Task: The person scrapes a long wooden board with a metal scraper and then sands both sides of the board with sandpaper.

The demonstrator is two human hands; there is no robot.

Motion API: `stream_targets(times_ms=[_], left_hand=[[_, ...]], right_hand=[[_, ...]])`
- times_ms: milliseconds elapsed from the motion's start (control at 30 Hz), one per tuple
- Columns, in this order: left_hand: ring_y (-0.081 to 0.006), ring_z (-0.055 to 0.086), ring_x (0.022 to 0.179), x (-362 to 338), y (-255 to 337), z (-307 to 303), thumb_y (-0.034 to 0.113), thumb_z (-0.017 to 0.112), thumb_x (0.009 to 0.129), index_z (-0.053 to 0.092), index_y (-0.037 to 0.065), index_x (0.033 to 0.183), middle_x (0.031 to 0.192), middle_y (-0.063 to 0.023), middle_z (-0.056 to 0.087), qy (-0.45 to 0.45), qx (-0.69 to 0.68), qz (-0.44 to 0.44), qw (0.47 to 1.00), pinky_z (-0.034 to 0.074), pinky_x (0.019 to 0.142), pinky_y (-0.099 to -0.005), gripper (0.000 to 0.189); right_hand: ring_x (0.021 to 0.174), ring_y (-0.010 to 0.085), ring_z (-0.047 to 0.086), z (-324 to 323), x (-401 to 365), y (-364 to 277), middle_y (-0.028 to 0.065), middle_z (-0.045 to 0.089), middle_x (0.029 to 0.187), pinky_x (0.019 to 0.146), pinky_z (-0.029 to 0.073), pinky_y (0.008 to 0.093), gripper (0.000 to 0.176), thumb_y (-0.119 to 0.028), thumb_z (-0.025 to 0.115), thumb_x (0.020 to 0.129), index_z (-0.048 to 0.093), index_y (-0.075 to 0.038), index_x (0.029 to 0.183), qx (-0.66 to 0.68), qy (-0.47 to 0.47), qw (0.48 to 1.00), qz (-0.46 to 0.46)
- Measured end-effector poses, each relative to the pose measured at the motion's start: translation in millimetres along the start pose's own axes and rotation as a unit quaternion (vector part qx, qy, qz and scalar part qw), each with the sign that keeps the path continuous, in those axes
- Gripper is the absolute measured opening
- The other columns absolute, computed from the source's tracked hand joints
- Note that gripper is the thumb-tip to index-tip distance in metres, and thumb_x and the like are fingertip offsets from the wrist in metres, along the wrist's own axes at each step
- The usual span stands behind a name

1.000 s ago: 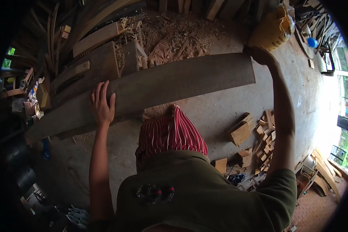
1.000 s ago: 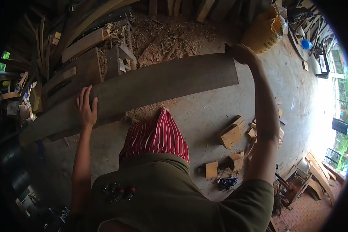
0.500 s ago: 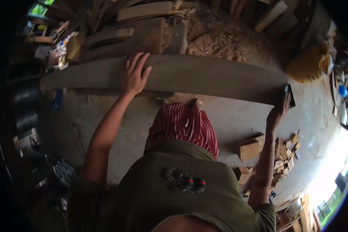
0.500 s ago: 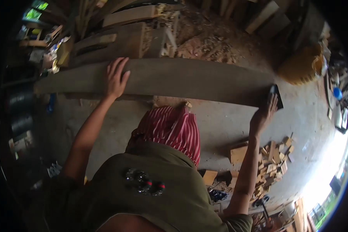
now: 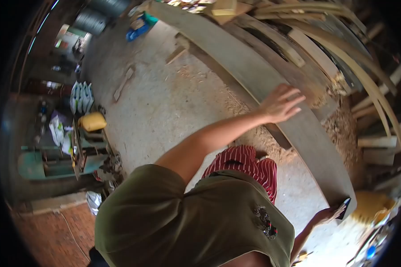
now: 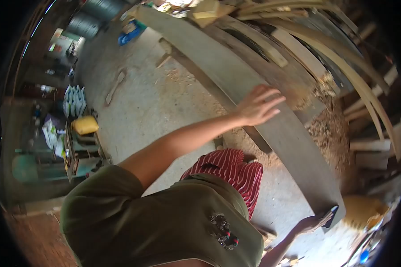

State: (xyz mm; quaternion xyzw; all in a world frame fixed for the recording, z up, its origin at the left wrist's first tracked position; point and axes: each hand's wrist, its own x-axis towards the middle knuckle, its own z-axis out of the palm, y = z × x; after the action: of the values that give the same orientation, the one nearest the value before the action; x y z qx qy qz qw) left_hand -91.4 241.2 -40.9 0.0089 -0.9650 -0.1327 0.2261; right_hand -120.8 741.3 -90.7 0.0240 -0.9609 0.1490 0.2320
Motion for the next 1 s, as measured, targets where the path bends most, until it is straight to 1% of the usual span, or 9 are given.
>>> stream_targets(times_ms=[67,133,233,300,433,600,633,833,1000], left_hand=[[-0.028,0.048,0.126,5.7,-3.1,2.9,0.037,0.048,0.102,0.052,0.015,0.138,0.135,-0.0101,0.051,0.023,-0.055,-0.035,0.998,0.035,0.111,-0.0486,0.042],[-0.0276,0.048,0.126,6.1,-4.1,5.1,0.025,0.049,0.103,0.055,0.012,0.134,0.131,-0.0098,0.055,0.057,-0.15,-0.075,0.984,0.036,0.112,-0.0462,0.034],[-0.0282,0.048,0.126,0.6,-16.2,3.9,0.028,0.049,0.103,0.057,0.012,0.131,0.131,-0.0107,0.056,0.119,-0.213,-0.108,0.964,0.035,0.112,-0.0458,0.034],[-0.0285,0.048,0.127,-12.6,-29.9,-12.6,0.03,0.047,0.104,0.06,0.01,0.128,0.128,-0.0121,0.058,0.115,-0.2,-0.101,0.968,0.035,0.111,-0.0462,0.034],[-0.0282,0.052,0.121,-67.3,-86.8,-57.9,0.031,0.046,0.104,0.06,0.01,0.127,0.123,-0.0121,0.061,0.138,-0.145,-0.123,0.972,0.039,0.108,-0.0457,0.035],[-0.0282,0.052,0.115,-154.0,-149.6,-103.2,0.031,0.047,0.104,0.061,0.008,0.125,0.122,-0.011,0.059,0.149,-0.074,-0.253,0.953,0.04,0.102,-0.0438,0.034],[-0.0289,0.052,0.113,-163.5,-157.3,-106.2,0.03,0.047,0.104,0.062,0.008,0.124,0.121,-0.0109,0.059,0.15,-0.055,-0.282,0.946,0.04,0.101,-0.0435,0.033],[-0.0319,0.051,0.11,-199.2,-161.8,-126.3,0.025,0.046,0.104,0.063,0.009,0.119,0.117,-0.0121,0.058,0.156,-0.084,-0.31,0.934,0.039,0.097,-0.043,0.027],[-0.0317,0.052,0.11,-201.4,-157.8,-121.1,0.018,0.052,0.101,0.064,0.01,0.118,0.115,-0.0112,0.059,0.136,-0.118,-0.309,0.934,0.041,0.097,-0.0426,0.022]], right_hand=[[0.149,0.0226,0.026,32.3,-17.7,-59.0,0.0081,0.025,0.162,0.121,0.024,0.0408,0.051,-0.02,0.019,0.107,0.022,-0.009,0.157,-0.101,0.005,0.973,-0.207],[0.152,0.0181,0.014,23.4,-26.5,-172.1,0.0037,0.01,0.166,0.125,0.012,0.0391,0.058,-0.036,0.017,0.106,0.007,-0.014,0.159,0.033,-0.139,0.97,-0.196],[0.14,0.0333,0.042,21.0,-30.7,-281.9,0.0158,0.049,0.148,0.118,0.029,0.049,0.047,-0.007,0.038,0.097,0.049,-0.002,0.143,0.178,-0.156,0.931,-0.277],[0.141,0.0345,0.04,13.5,-21.0,-294.7,0.0176,0.047,0.148,0.118,0.029,0.0484,0.058,0.013,0.042,0.085,0.049,0.0,0.142,0.183,-0.219,0.901,-0.326],[0.138,0.0372,0.043,2.9,-7.5,-198.2,0.0229,0.049,0.145,0.116,0.034,0.05,0.059,0.017,0.045,0.081,0.051,0.004,0.138,0.117,-0.18,0.911,-0.353],[0.135,0.0383,0.047,6.7,-10.2,-164.0,0.0254,0.051,0.142,0.114,0.037,0.0484,0.038,-0.005,0.039,0.102,0.053,0.009,0.133,0.01,-0.132,0.927,-0.352],[0.137,0.0357,0.045,16.4,-18.3,-188.1,0.0235,0.05,0.143,0.115,0.037,0.0479,0.037,-0.002,0.042,0.1,0.052,0.007,0.135,0.237,-0.188,0.918,-0.257],[0.139,0.0321,0.044,46.5,-20.0,-439.6,0.0184,0.05,0.145,0.116,0.036,0.0408,0.067,0.015,0.052,0.073,0.052,0.002,0.138,0.159,-0.239,0.842,-0.457],[0.139,0.031,0.043,120.1,-30.8,-577.0,0.0176,0.045,0.149,0.119,0.032,0.0388,0.063,0.008,0.054,0.079,0.046,0.002,0.141,0.165,-0.188,0.812,-0.527]])
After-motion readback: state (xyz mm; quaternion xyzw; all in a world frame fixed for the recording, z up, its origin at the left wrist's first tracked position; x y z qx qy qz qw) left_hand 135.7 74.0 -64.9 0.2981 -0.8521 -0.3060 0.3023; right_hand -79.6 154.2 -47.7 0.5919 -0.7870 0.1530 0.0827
